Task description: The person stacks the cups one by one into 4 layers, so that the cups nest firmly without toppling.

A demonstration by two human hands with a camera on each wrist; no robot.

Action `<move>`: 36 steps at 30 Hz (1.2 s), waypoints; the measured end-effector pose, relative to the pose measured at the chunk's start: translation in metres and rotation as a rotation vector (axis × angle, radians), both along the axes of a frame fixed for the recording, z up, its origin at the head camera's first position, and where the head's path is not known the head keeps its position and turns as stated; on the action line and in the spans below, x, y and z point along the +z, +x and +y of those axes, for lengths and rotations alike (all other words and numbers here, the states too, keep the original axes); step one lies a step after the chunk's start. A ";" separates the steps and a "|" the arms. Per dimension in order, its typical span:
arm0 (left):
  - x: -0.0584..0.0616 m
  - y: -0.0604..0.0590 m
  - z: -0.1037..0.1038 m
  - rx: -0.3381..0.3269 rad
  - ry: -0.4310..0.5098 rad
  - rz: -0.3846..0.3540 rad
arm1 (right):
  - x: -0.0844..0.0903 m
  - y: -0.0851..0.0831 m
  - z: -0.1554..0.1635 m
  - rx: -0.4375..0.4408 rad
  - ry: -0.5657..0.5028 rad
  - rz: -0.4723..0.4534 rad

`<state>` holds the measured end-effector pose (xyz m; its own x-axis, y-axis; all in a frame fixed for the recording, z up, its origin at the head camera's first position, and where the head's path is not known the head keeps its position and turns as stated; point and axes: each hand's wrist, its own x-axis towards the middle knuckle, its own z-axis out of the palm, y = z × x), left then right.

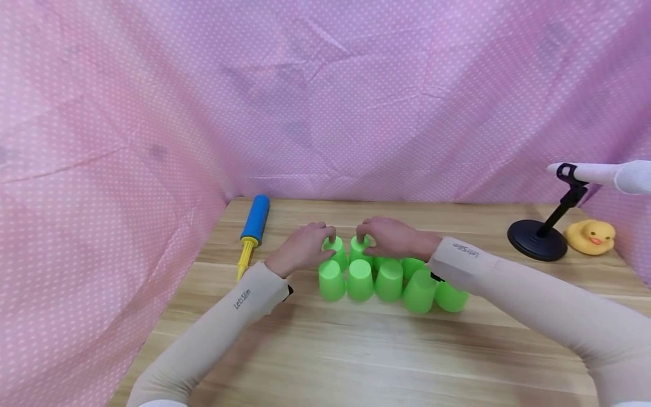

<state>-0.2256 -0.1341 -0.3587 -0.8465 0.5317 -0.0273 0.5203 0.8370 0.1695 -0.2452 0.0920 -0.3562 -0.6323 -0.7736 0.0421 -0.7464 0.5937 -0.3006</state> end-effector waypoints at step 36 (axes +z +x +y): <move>-0.004 -0.074 0.012 -0.069 0.442 0.154 | 0.033 -0.047 0.035 -0.253 -0.241 0.084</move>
